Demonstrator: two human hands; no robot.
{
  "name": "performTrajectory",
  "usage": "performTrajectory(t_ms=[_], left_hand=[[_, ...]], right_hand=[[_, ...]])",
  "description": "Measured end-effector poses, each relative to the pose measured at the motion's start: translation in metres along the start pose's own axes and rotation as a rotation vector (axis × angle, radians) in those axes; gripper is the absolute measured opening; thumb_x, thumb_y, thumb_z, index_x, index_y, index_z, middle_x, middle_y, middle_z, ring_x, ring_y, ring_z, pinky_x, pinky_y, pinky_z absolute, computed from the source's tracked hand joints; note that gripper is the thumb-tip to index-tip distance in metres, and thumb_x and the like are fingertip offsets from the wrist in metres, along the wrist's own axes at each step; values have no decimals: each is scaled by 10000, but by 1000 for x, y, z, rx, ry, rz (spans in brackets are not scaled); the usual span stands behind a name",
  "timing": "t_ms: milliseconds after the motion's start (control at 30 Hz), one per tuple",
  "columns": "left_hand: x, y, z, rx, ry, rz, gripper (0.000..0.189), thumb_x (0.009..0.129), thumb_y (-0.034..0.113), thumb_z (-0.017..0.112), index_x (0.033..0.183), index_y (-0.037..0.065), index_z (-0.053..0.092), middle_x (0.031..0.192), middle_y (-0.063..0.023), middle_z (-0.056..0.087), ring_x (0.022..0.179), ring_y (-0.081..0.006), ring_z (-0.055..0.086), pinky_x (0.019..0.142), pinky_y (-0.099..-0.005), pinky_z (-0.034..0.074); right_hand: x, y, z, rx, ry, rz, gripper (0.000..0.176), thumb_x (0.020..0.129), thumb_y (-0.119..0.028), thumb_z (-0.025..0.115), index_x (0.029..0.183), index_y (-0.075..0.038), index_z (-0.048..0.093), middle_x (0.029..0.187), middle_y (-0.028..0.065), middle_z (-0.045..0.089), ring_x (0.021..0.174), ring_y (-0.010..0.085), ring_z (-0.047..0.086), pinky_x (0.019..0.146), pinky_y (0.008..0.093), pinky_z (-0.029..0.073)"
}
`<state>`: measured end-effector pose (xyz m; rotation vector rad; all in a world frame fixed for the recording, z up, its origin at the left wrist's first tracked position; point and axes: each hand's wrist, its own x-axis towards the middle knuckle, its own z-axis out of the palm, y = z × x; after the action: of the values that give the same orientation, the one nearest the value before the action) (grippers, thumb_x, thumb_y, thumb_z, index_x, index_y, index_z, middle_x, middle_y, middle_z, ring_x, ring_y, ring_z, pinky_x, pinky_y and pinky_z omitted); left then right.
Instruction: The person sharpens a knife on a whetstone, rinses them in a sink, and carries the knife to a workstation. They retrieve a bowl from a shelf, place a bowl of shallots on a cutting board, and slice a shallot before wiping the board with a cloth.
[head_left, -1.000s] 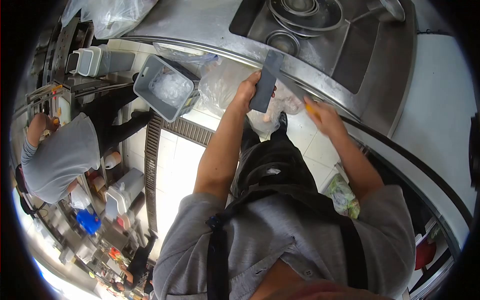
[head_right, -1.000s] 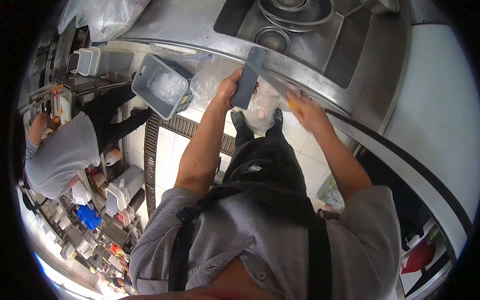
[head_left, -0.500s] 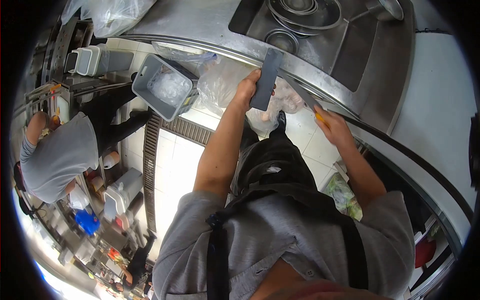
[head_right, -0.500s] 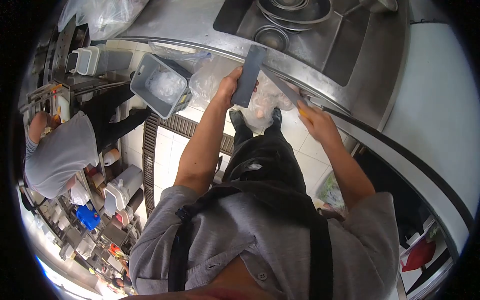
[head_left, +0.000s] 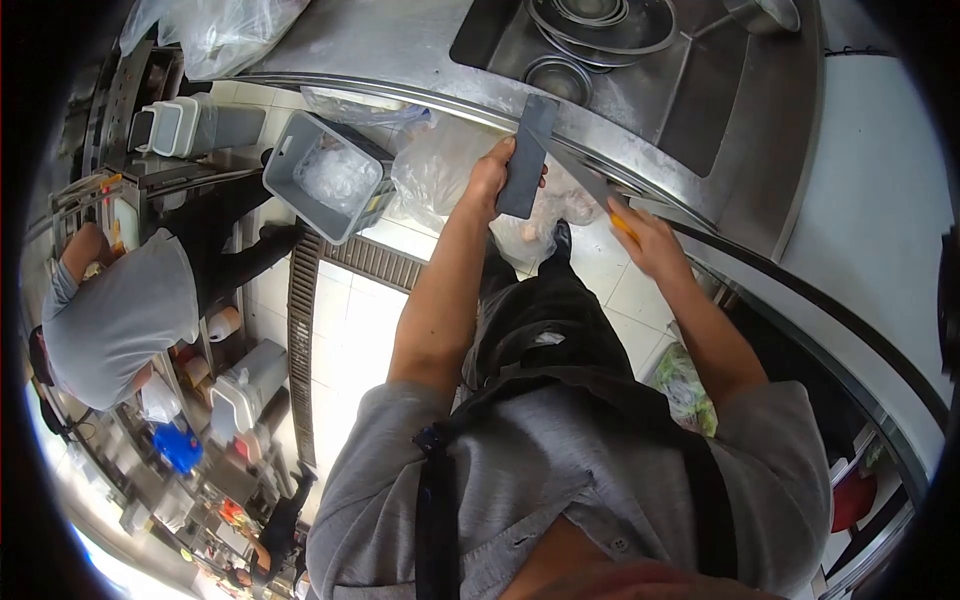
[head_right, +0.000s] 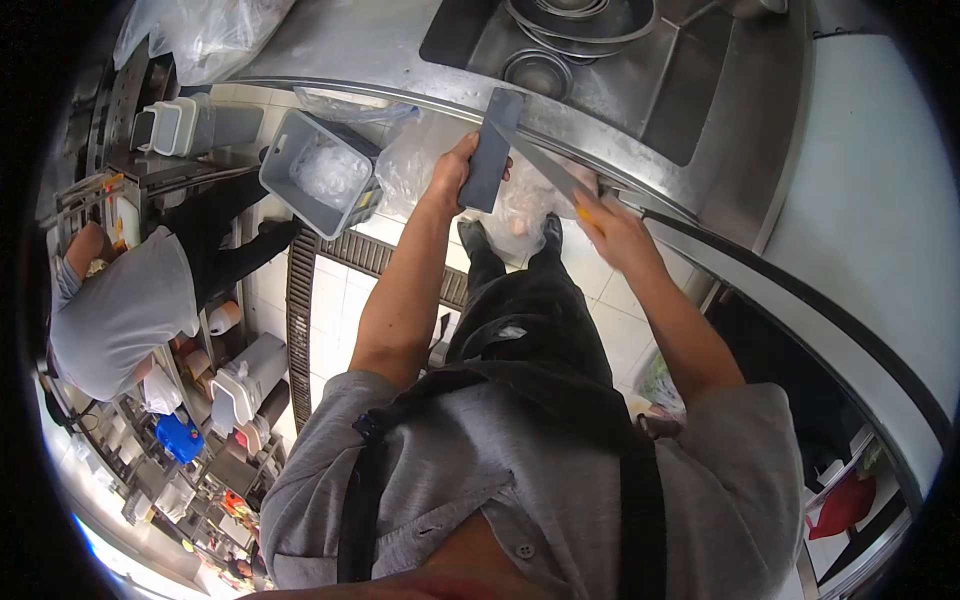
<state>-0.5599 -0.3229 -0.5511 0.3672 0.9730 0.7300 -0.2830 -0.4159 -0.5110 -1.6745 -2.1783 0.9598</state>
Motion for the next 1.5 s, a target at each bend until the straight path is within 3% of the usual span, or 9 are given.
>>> performTrajectory(t_ms=[233, 300, 367, 433, 533, 700, 1033, 1233, 1500], left_hand=[[0, -4, 7, 74, 27, 54, 439, 1028, 379, 350, 1217, 16, 508, 899, -166, 657, 752, -243, 656, 709, -352, 524], [-8, -7, 16, -13, 60, 308, 448, 1021, 385, 382, 1301, 43, 453, 994, -146, 642, 809, -246, 652, 752, -360, 524], [-7, -2, 18, -157, 11, 361, 458, 999, 310, 483, 1386, 89, 376, 1114, -106, 598, 931, -240, 634, 796, -394, 519], [-3, 6, 21, -128, 184, 484, 539, 957, 222, 578, 1423, 111, 332, 1172, -82, 559, 1029, -226, 606, 840, -447, 511], [-3, 28, 27, -124, 81, 560, 644, 877, 51, 653, 1418, 58, 303, 1195, -79, 551, 1104, -212, 564, 907, -457, 495], [14, 14, 21, -112, 125, 717, 643, 811, -85, 648, 1371, 39, 357, 1253, -98, 533, 1145, -207, 536, 1002, -356, 437], [-1, -10, -3, 354, 331, 722, 641, 717, 39, 813, 1250, 16, 458, 1125, -82, 584, 1033, -178, 569, 935, -315, 456], [1, -18, -7, 279, 339, 727, 652, 705, 55, 829, 1243, 12, 463, 1129, -86, 589, 1041, -175, 566, 937, -318, 456], [5, -19, -16, 252, 306, 723, 658, 702, 24, 831, 1246, 1, 461, 1139, -88, 589, 1055, -175, 563, 944, -309, 451]], right_hand=[[158, -22, 2, 111, 234, 86, 407, 938, -288, 576, 1311, -126, 559, 982, 205, 644, 949, 415, 602, 858, 443, 486], [128, -24, -9, 106, 376, -15, 415, 967, -291, 542, 1332, -95, 529, 888, 181, 656, 777, 363, 642, 708, 423, 520], [89, -31, -26, 817, 253, 377, 382, 981, -283, 528, 1283, -49, 539, 816, 137, 639, 578, 250, 618, 528, 355, 497], [61, -8, -14, 1134, 299, 393, 322, 988, -276, 528, 1199, -34, 537, 783, 100, 610, 492, 153, 569, 439, 283, 451], [28, -12, -11, 1341, 277, 511, 215, 991, -236, 521, 1077, -40, 530, 748, 88, 597, 472, 168, 561, 415, 296, 447], [7, -30, 7, 1293, 184, 515, 199, 984, -224, 547, 1050, -39, 523, 746, 82, 602, 494, 175, 595, 429, 282, 472], [40, -21, 31, 1033, -222, 521, 260, 977, -309, 534, 935, -53, 522, 630, 83, 544, 393, 179, 511, 361, 317, 402], [159, -17, 5, 821, 77, 474, 267, 957, -316, 562, 906, -57, 521, 621, 67, 543, 397, 183, 514, 363, 342, 406], [49, -35, 31, 1040, -105, 495, 255, 957, -298, 579, 909, -53, 529, 600, 74, 532, 345, 178, 476, 322, 327, 373]])
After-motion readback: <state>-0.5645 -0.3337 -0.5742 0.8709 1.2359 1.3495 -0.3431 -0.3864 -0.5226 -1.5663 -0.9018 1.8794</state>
